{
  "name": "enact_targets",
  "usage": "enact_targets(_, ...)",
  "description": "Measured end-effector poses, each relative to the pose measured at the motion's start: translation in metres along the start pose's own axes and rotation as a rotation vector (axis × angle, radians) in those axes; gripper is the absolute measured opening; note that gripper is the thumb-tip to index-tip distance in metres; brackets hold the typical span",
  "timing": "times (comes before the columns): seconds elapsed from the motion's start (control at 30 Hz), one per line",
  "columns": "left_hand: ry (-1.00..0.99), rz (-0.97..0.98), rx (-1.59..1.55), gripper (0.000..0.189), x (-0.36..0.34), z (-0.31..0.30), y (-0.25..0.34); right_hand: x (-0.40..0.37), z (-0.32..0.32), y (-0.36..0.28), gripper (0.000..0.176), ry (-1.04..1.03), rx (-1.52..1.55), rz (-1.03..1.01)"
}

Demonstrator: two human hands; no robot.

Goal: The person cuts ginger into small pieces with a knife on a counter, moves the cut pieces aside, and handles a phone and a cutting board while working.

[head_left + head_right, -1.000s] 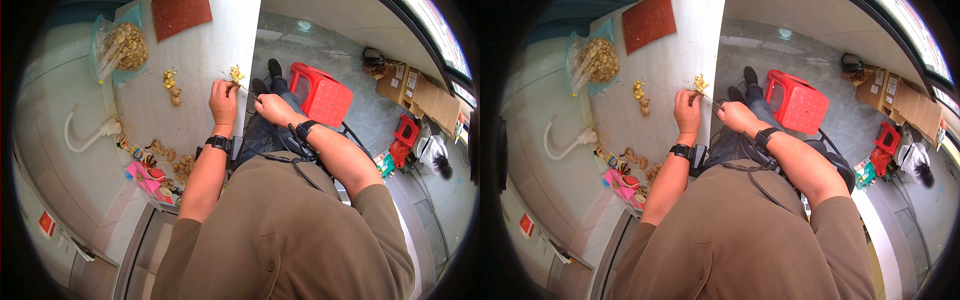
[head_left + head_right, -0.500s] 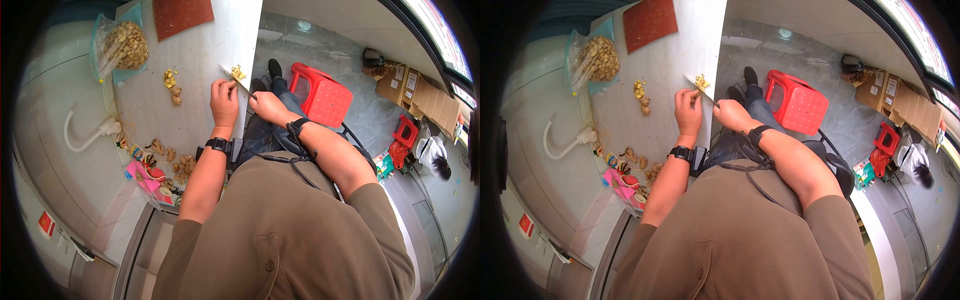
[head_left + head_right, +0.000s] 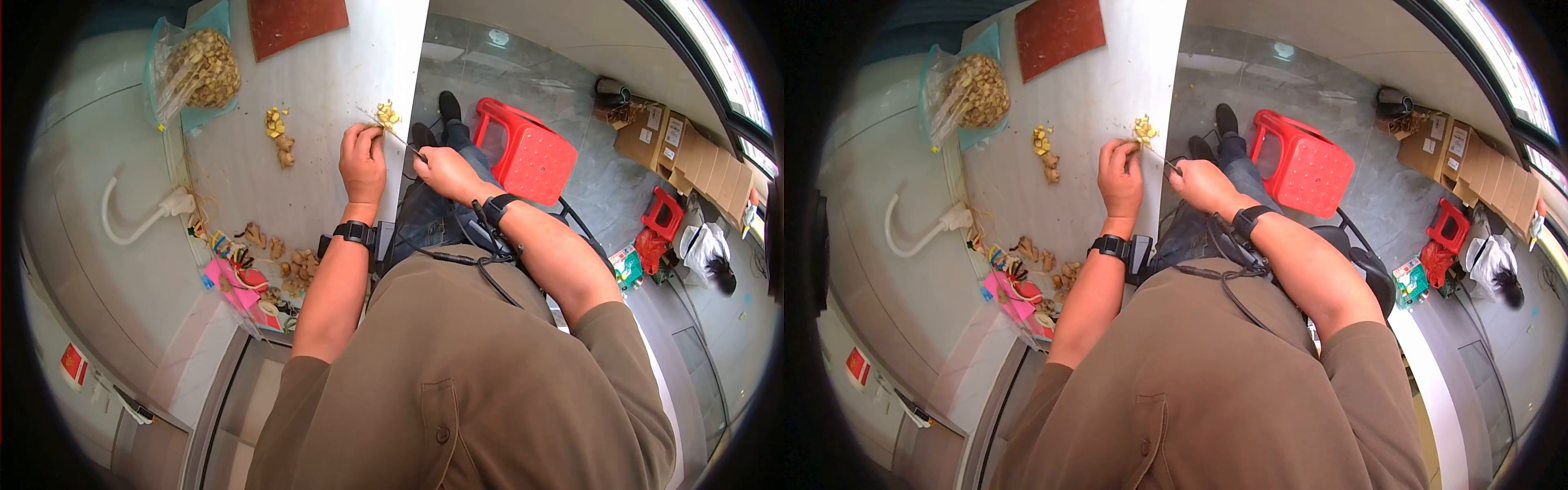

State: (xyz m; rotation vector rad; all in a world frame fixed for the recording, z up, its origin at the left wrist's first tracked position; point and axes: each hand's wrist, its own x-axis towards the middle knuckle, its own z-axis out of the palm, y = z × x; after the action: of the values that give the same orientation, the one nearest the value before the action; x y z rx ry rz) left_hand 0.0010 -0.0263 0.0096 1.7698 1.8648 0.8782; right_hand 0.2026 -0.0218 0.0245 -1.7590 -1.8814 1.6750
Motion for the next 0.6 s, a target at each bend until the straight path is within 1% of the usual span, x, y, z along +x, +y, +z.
enact_targets(0.23, -0.006, -0.002, 0.018, 0.019, 0.002, -0.002, -0.001, 0.003, 0.000, 0.000, 0.040, -0.033, -0.031, -0.005)
enact_targets(0.47, -0.027, 0.058, 0.003, 0.018, 0.005, -0.004, -0.009, 0.012, 0.002, 0.001, 0.039, -0.061, -0.092, -0.030)
enact_targets(0.6, -0.035, 0.057, -0.015, 0.016, 0.006, -0.004, -0.008, 0.026, 0.018, -0.003, 0.038, -0.021, -0.096, -0.004)
